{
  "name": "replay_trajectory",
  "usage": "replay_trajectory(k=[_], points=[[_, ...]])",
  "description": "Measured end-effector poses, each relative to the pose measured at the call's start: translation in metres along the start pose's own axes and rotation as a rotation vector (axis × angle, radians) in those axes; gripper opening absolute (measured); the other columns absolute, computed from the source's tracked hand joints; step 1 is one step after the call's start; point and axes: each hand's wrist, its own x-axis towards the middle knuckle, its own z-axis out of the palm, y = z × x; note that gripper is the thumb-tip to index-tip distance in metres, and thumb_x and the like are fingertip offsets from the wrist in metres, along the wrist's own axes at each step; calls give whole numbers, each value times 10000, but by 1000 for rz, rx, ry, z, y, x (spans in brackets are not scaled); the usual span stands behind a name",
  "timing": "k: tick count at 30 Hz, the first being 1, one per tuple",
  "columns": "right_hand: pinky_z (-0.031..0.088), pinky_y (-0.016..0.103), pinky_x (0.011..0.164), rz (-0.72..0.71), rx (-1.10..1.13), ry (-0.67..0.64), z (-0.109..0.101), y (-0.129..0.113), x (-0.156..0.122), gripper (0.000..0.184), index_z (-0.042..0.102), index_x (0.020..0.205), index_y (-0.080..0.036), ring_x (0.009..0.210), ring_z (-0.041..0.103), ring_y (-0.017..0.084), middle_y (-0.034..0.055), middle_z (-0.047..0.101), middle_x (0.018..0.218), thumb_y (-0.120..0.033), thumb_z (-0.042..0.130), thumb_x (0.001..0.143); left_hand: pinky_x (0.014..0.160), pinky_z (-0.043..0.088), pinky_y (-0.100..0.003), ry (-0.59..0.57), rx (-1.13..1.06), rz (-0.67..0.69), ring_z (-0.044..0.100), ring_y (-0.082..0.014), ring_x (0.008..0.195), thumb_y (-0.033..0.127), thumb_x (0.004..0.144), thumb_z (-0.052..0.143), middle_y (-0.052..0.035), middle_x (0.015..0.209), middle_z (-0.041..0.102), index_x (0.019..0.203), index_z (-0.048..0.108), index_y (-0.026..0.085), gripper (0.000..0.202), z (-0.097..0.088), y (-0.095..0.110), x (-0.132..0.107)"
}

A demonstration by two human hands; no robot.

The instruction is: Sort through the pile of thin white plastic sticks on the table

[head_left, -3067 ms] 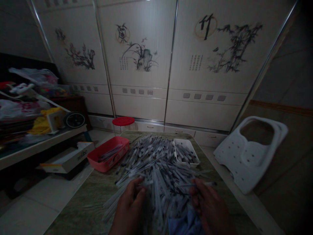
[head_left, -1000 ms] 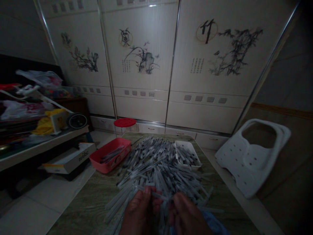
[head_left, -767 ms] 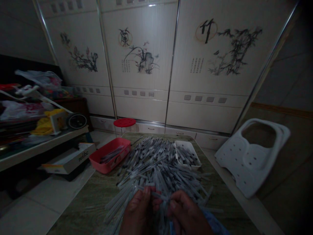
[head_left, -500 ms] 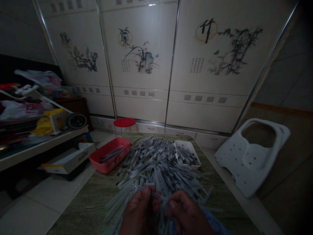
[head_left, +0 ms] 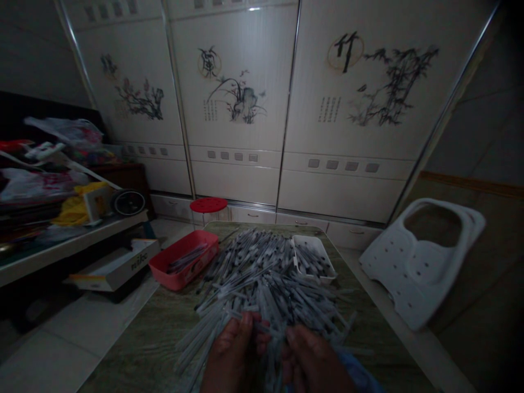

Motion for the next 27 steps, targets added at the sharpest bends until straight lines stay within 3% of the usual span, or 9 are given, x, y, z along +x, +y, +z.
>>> replay_trajectory(k=[3,8,13,18,22,27], points=[[246,178,394,25,58,-29,0,-3,-2,575,578,843,-218,371,376,52,-65,610,565,-783,683,812,622,526,-219,11,18,18,669,-134,633,536,670,955,-47,734,774,879,775,149,475,1,0,0],[247,184,394,108,122,-25,2,0,-2,668,606,867,-205,373,435,62,-4,676,589,-865,498,876,629,528,-221,26,2,-2,670,-132,636,550,619,977,-40,730,772,863,770,164,502,0,-1,2],[242,153,365,81,160,-36,2,-4,-1,491,544,897,-231,352,383,39,-97,601,558,-659,765,803,620,523,-223,51,60,35,654,-134,632,622,645,934,-33,700,747,865,769,159,538,-2,-1,4],[236,146,350,87,237,-107,4,-7,-2,510,560,933,-215,334,397,42,-72,626,547,-711,657,864,628,524,-230,4,41,8,648,-135,626,576,673,939,-30,683,735,888,767,164,496,0,0,1],[215,150,335,100,290,-32,1,-4,-1,490,568,902,-207,326,387,27,-33,702,641,-659,730,802,611,524,-233,44,38,30,639,-137,615,579,665,940,-26,687,733,870,765,164,496,1,5,-1],[242,172,354,90,150,-38,1,-4,1,434,581,889,-207,333,408,46,-34,686,626,-633,654,851,633,533,-221,68,104,88,655,-134,659,570,719,910,-30,763,754,926,766,157,483,-4,4,4]])
